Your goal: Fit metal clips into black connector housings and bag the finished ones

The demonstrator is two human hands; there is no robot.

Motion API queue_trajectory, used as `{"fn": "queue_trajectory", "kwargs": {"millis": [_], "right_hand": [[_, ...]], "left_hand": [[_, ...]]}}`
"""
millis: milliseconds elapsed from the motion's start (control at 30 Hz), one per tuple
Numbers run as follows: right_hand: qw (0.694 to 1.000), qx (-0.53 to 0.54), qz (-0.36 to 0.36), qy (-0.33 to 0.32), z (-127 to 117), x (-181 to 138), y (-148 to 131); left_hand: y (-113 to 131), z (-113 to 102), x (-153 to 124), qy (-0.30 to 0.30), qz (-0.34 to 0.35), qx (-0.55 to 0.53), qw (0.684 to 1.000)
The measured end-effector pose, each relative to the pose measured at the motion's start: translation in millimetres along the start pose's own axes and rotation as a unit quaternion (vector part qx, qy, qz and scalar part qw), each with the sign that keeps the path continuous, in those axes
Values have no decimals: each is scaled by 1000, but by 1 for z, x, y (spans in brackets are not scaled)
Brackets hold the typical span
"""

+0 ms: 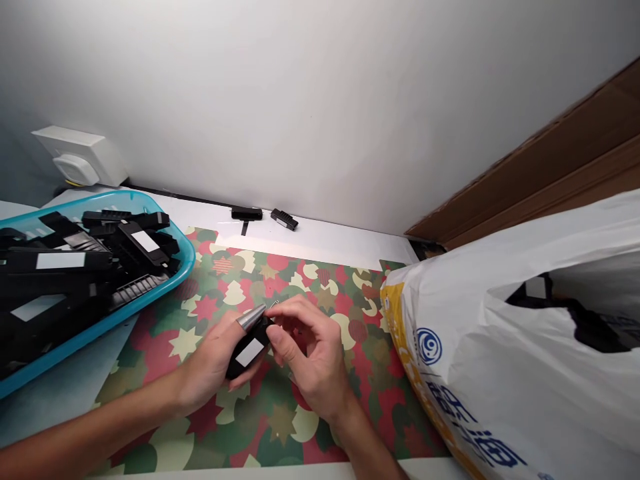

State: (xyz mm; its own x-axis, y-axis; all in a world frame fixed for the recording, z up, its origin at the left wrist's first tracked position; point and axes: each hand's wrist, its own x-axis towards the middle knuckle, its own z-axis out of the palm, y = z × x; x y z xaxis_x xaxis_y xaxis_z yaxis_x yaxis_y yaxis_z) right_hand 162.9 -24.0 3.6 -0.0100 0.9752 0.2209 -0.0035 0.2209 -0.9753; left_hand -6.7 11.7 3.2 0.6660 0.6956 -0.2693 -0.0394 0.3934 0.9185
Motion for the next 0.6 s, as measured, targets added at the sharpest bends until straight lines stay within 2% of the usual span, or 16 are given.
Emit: {"fn": "queue_trajectory", "kwargs": {"millis": [133, 267, 367, 500, 600], "right_hand": [[1000, 10, 11, -12, 1, 0, 0], [999, 29, 11, -12, 0, 1, 2], [999, 53, 7, 5, -4, 3, 6], [997, 66, -12, 37, -8, 5, 10], [999, 31, -15, 12, -3, 3, 8]], "left_hand": [[2, 0, 1, -10, -7, 27, 1000], [3, 1, -1, 3, 2, 2, 1000], [2, 0, -1, 13, -5, -76, 997], [3, -5, 5, 28, 3, -221, 975], [5, -6, 11, 42, 7, -258, 965]]}}
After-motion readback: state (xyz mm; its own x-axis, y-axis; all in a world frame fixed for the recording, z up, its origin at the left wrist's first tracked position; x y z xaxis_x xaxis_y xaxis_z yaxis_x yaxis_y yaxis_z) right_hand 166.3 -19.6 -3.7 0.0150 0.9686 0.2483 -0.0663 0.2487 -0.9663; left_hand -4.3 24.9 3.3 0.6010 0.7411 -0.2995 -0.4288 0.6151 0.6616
